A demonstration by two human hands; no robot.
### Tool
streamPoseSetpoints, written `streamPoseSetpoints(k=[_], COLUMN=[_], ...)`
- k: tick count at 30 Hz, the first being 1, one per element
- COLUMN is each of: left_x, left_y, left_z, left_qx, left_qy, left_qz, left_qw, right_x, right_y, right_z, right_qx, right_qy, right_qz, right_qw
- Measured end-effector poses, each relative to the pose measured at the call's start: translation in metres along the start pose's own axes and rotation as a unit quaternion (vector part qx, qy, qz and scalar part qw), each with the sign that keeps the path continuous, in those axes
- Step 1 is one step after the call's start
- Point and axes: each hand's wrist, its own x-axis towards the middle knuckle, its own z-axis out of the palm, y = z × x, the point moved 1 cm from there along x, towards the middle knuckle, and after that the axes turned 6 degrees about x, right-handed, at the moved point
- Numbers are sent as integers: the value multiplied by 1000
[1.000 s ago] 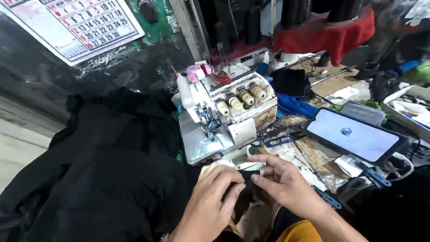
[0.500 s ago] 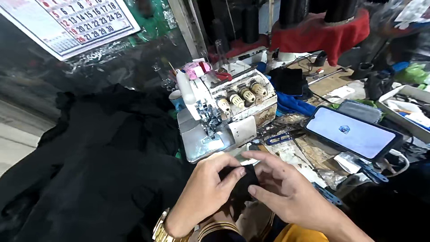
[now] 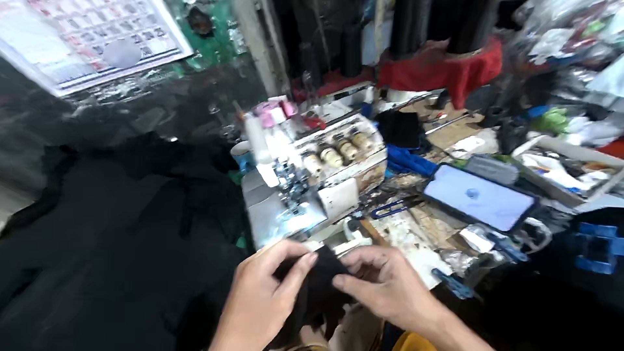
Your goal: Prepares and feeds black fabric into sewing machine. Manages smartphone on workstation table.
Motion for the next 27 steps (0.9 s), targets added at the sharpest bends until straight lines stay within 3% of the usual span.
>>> streamPoseSetpoints(k=[7, 11, 14, 19, 27], left_x=[1, 9, 22, 50, 52], left_y=[8, 10, 26, -19, -28], left_z=[-13, -29, -50, -19, -11], left_qx=[22, 41, 48, 211, 192], left_qy=[-50, -43, -11, 46, 31], left_qz=[23, 38, 64, 95, 86], left_qw=[998, 998, 997, 972, 977], right_x=[8, 19, 31, 58, 58], right_y=[-20, -33, -44, -16, -1], right_z=[-3, 1, 9, 17, 15], right_qx=[-4, -12, -1, -56, -35], right_qy=[-41, -79, -60, -7, 17], right_qz=[-21, -58, -97, -6, -1], right_qw=[999, 995, 993, 998, 999])
